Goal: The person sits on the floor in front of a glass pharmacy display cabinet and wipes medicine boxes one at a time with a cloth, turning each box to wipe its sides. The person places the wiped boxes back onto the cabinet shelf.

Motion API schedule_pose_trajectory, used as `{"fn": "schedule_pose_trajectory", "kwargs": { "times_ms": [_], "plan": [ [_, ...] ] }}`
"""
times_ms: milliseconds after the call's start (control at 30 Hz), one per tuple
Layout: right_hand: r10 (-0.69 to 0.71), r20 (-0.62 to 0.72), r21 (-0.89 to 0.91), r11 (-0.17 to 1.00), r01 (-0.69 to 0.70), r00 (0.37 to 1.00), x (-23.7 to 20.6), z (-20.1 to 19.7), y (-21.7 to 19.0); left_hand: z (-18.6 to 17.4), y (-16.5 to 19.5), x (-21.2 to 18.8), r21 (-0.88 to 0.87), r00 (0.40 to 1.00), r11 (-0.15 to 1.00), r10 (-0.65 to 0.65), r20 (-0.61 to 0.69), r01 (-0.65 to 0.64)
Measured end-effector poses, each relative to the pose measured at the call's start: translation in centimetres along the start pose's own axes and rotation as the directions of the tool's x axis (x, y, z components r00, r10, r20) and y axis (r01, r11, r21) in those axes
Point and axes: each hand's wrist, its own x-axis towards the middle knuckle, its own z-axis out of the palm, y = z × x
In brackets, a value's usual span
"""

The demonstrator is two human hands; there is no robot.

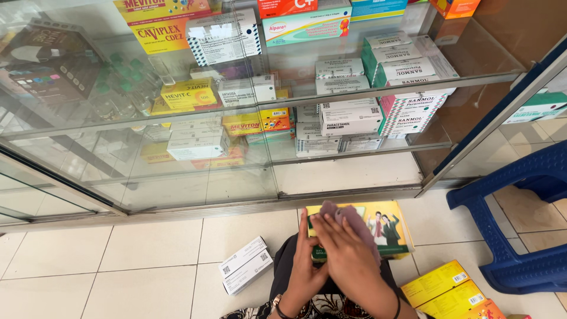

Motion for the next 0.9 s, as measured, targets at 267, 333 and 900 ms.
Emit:
{"fn": "schedule_pose_trajectory", "kwargs": {
  "times_ms": [267, 333, 900],
  "plan": [
    [0.024, -0.169, -0.113, 0.993, -0.044, 0.985, -2.3, 0.2, -1.4, -0.6, 0.0, 1.4, 0.036, 0.994, 0.997, 0.070, -0.086, -0.067],
    [-0.023, -0.267, -0.148, 0.989, -0.017, 0.964, -3.2, 0.8, -0.7, -0.8, 0.1, 1.8, 0.000, 0.994, 0.999, 0.046, -0.099, -0.046],
    [0.713, -0.612, 0.791, 0.545, 0.279, 0.342, -2.9, 2.6, 9.2, -1.9, 1.8, 2.2, -0.173, 0.995, 0.984, 0.019, -0.102, -0.036]
  ]
}}
